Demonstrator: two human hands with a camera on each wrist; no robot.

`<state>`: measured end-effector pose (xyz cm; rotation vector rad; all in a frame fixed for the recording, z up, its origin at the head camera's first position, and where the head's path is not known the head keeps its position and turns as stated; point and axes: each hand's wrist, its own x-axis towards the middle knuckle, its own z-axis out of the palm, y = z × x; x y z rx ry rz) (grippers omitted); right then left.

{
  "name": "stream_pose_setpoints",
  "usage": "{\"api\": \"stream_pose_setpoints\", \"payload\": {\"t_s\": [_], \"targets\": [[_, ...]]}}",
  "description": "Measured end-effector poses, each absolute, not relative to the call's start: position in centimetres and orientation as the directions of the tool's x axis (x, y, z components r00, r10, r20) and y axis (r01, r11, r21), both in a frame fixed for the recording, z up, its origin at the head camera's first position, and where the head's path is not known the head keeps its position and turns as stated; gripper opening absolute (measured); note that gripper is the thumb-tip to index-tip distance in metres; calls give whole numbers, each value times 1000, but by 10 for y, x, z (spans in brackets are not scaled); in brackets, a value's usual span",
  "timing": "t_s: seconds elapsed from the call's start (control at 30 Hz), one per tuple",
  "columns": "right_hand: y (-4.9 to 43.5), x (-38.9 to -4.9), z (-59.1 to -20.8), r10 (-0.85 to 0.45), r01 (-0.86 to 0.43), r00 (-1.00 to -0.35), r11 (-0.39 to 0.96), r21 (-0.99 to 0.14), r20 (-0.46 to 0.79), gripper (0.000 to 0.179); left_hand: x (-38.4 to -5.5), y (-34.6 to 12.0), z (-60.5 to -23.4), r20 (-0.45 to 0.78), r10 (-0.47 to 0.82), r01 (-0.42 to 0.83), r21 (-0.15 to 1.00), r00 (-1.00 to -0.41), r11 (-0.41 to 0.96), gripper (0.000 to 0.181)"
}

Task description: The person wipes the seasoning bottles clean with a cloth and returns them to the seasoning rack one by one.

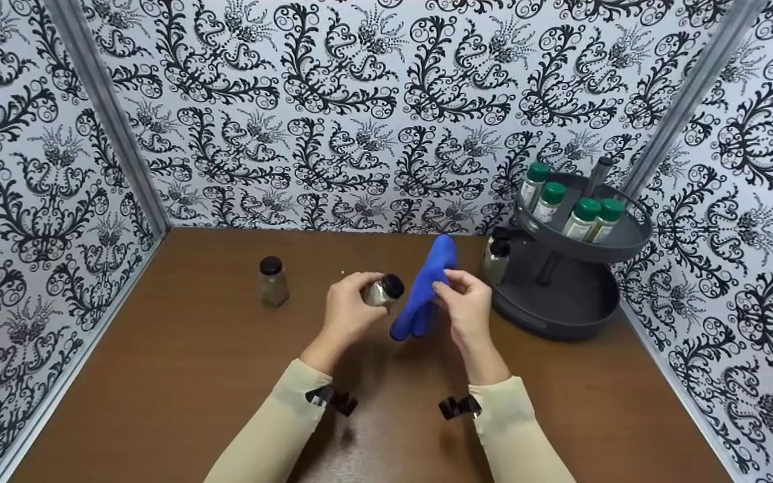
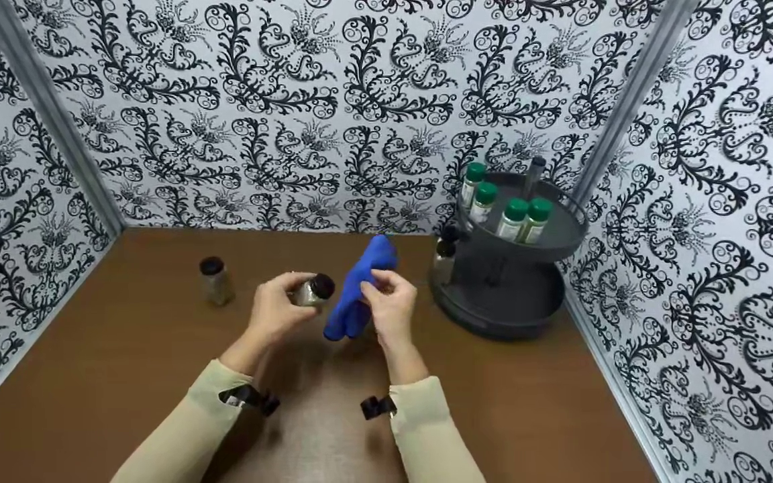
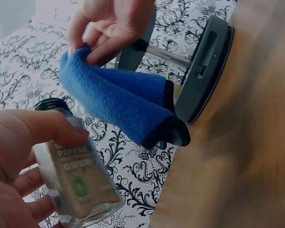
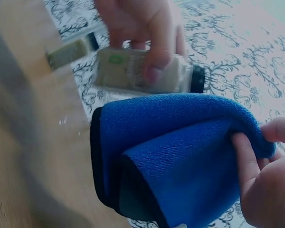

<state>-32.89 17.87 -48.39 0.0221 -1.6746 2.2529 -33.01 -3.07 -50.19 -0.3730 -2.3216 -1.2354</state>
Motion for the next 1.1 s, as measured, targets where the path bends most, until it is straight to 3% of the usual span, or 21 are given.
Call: {"api": "stream_pose_setpoints", "payload": {"t_s": [0.17,0.3,0.57,0.8,1.1], "targets": [[171,-328,-489,243,-344,-910,13,-939,337,23,-327,-27,-503,590,-3,462,637,-808,617,51],[168,-326,-491,201,-376,-896,132,-917,396,22,-325,-26,-502,632,29,493,574,-774,654,46],[169,-322,-490,44,-427,-895,202,-881,444,27,-322,-25,-498,636,93,487,480,-766,729,45],[169,-322,-495,29,-441,-882,298,-846,470,25,-318,-22,-498,637,156,478,372,-755,795,42],[164,-323,-499,-35,-524,-811,490,-697,584,22,-321,-25,-500,639,114,459,406,-761,790,44]]}}
